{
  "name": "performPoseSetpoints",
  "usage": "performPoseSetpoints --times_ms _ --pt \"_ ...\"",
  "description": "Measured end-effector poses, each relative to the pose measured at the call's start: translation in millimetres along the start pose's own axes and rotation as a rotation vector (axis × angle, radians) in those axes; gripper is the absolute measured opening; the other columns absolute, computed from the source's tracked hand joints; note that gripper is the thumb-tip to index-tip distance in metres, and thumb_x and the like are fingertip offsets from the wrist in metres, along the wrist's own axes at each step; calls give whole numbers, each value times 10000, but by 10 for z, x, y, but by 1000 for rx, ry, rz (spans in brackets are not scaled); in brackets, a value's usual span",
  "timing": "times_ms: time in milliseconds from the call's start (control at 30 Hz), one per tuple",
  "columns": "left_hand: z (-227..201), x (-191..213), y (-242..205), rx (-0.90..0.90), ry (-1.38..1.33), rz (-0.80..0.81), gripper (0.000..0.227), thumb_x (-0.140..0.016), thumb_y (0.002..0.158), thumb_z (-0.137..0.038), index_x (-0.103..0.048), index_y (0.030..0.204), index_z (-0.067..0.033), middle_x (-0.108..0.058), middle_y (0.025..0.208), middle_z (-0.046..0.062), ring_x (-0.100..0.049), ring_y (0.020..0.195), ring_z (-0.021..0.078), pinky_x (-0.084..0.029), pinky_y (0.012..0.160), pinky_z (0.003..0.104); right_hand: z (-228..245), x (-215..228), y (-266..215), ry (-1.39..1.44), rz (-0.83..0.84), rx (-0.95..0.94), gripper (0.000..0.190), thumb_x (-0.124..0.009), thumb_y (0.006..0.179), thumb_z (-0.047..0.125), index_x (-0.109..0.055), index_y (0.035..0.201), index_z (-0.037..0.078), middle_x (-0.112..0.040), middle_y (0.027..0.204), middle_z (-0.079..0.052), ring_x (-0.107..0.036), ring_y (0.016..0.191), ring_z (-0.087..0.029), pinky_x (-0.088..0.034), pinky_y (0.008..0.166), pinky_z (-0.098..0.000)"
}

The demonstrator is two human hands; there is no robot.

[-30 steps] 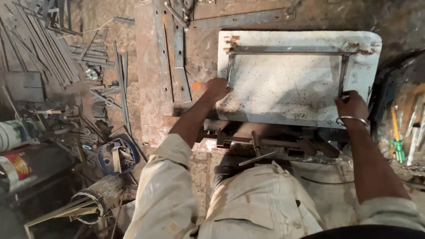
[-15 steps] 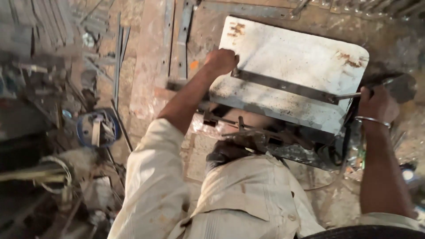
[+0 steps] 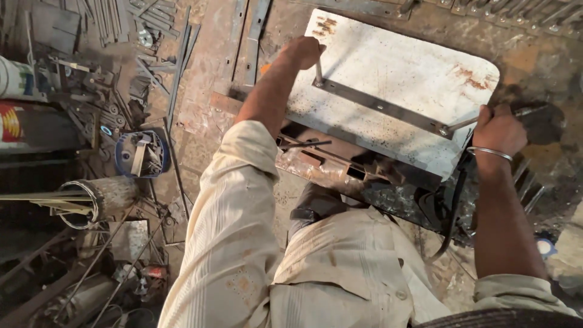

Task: Welding and assembling metal components on a workbench in a furniture manufacturing workshop.

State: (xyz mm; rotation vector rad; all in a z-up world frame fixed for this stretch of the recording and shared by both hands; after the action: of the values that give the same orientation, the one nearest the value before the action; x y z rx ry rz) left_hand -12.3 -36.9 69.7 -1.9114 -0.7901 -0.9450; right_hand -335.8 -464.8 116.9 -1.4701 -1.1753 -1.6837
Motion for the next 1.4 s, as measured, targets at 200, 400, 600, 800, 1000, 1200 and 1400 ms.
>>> performPoseSetpoints --times_ms 200,400,600,800,1000,1200,1400 --pt "45 -130 -82 38 101 15 489 -464 1044 -478 -745 1152 -93 -700 1245 174 -648 1187 387 -496 1011 494 131 190 -243 19 46 6 415 -646 1147 443 -684 966 72 -698 801 -223 -681 713 -460 -531 642 -568" --pt "853 -1284 424 -241 397 78 485 -355 1086 -356 -736 1218 -88 -700 1293 174 -665 1168 433 -512 981 574 193 214 -634 133 80 -81 366 -618 1070 435 -680 1154 85 -702 767 -227 -674 683 -446 -523 609 -556" --pt "197 -314 -788 66 30 -99 600 -524 1001 -574 -711 1227 -51 -703 1237 218 -647 1164 421 -506 986 529 60 -1 -631 622 -34 -13 311 -722 976 381 -722 1133 112 -738 957 -161 -720 858 -370 -561 731 -470" --pt "-487 237 -1774 -240 -184 -506 611 -589 967 -506 -604 1385 -59 -667 1257 261 -653 1118 446 -526 901 508 401 1271 -266 307 102 224 355 -640 967 473 -754 1020 142 -739 815 -128 -704 668 -344 -550 592 -479" --pt "-982 370 -2760 -255 -452 -184 624 -536 977 -548 -592 1371 -68 -720 1127 254 -730 1062 392 -566 889 466 716 3017 343 43 -196 503 344 -635 952 471 -752 944 147 -712 790 -44 -640 534 -205 -438 403 -375" --pt "-1155 343 -2963 -43 -273 -192 565 -569 941 -550 -677 1300 -128 -784 1056 147 -717 1040 355 -553 876 461 675 4344 598 -353 -380 776 281 -683 993 402 -697 841 166 -666 789 -2 -671 722 -197 -529 655 -363" --pt "-1595 601 -3169 -381 -181 -617 412 -706 905 -388 -716 1175 -77 -744 1092 144 -695 965 388 -527 861 476 -507 4594 1098 -236 -358 520 311 -783 1083 297 -741 1000 0 -609 661 -129 -586 607 -267 -465 585 -388"
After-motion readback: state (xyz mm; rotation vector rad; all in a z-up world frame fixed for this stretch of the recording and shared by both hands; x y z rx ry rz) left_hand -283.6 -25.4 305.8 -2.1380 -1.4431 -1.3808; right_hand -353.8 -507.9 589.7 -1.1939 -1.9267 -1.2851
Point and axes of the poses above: each hand's wrist, its own y-axis towards the middle knuckle, its own x-axis out of the back of the hand, z = x × y, the point moved 4 cm from there along y, towards the middle knuckle
